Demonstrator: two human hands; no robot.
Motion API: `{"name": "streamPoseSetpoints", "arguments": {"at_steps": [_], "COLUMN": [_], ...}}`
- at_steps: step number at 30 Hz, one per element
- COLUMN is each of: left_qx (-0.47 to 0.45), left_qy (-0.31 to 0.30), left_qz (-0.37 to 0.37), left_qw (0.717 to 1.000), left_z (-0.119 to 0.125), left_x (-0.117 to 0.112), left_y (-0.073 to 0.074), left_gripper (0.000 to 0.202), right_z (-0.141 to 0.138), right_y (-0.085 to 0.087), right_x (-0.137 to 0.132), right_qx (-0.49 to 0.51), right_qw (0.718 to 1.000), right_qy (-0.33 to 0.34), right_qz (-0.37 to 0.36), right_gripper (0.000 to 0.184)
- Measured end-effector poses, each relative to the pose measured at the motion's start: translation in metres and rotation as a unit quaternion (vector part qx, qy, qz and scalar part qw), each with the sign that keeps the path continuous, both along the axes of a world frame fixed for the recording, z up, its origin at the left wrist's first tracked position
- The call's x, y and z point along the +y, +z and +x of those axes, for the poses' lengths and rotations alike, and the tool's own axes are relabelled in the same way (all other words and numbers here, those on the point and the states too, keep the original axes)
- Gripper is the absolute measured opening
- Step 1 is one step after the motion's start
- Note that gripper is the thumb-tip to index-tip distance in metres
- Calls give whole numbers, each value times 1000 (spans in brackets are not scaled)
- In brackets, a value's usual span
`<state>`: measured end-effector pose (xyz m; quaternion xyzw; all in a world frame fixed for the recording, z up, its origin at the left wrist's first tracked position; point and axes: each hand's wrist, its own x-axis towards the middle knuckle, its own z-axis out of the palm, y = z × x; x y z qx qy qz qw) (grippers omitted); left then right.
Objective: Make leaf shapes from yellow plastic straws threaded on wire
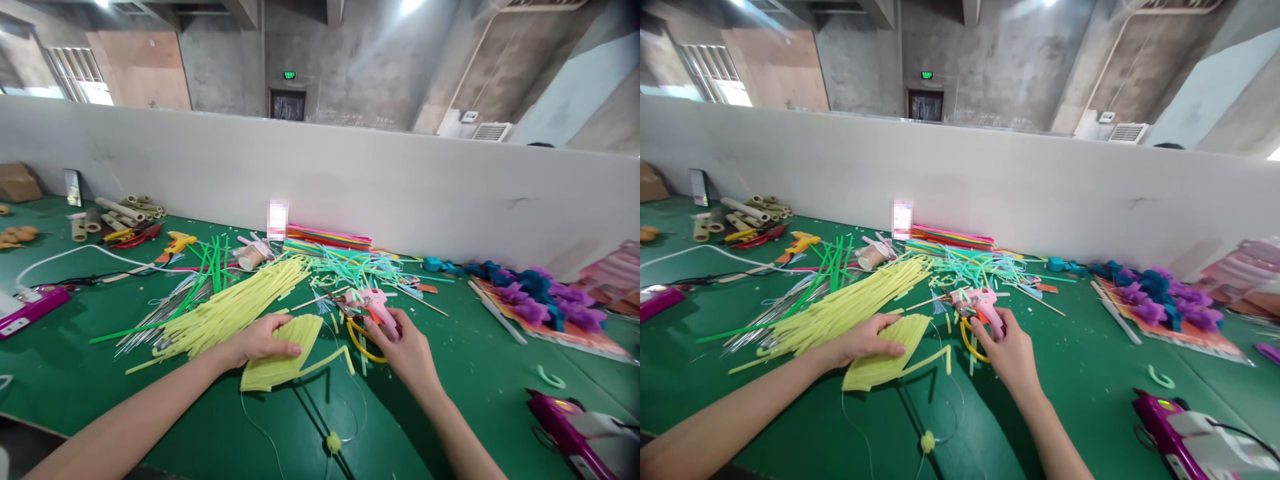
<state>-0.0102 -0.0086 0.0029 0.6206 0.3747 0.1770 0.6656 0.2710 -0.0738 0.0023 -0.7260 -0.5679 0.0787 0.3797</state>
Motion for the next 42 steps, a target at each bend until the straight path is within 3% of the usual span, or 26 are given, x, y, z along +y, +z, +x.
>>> {"name": "streamPoseSetpoints", "arguments": {"at_steps": [22, 42], "left_qx": [6, 4], "left_qy": [3, 7], "left_qz": [22, 13], "left_qw": [1000, 1000], "left_z": [1, 1], "left_x": [-2, -1], "left_y": [0, -2], "left_gripper": [56, 57], "right_z": [13, 12], "right_y": [-6, -6], "right_x": [0, -1], "right_qx": [-65, -71], "right_qw": [995, 995], "right_qy": [66, 70], "right_qz": [21, 12], "right_gripper": [43, 43]}}
